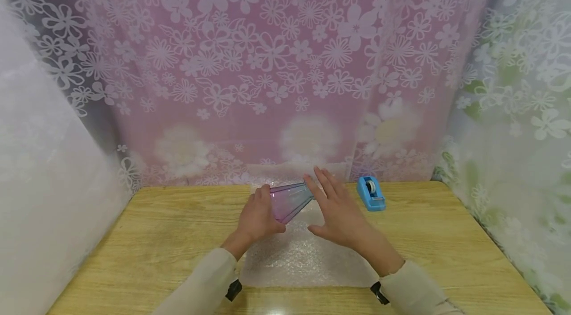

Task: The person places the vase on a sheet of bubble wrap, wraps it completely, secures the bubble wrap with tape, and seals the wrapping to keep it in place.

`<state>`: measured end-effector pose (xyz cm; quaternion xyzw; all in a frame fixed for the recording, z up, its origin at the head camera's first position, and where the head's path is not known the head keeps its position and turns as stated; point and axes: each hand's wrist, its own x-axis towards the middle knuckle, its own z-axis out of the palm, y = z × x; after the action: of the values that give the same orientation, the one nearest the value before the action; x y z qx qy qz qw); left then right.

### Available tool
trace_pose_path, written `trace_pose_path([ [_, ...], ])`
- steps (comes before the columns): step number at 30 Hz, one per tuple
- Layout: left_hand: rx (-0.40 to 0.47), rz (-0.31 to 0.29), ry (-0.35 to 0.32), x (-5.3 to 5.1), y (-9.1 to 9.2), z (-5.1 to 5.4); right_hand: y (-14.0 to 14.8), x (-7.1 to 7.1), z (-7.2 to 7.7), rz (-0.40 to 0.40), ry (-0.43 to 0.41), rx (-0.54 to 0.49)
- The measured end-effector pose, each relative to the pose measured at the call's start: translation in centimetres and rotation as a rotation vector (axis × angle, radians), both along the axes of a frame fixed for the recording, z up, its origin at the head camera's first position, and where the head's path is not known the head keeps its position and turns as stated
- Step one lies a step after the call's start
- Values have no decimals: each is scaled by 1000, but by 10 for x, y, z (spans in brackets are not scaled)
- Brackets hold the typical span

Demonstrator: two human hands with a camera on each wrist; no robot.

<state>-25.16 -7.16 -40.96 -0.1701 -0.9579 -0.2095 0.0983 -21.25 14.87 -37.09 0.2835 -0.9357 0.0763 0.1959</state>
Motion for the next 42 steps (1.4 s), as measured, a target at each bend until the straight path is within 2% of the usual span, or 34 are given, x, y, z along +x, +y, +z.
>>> trace_pose_path([
  [5, -143, -58, 110, 4, 7, 2, -3, 2, -3, 9, 13, 23],
  [13, -247, -91, 215, 11, 13, 5, -6, 3, -7, 14, 31, 70],
  [17, -273, -93, 241, 15, 16, 7, -8, 3, -10, -11, 17, 95],
  [23, -330, -109, 245, 21, 23, 12, -14, 3, -13, -54, 24, 132],
  [33, -331, -110, 294, 28, 32, 10, -22, 2, -19, -135, -16, 166],
  [38, -303, -122, 315, 32, 34, 8, -21, 1, -25, -141, 40, 188],
  [42, -297, -123, 349, 31, 35, 7, -17, -1, -28, -123, 96, 194],
])
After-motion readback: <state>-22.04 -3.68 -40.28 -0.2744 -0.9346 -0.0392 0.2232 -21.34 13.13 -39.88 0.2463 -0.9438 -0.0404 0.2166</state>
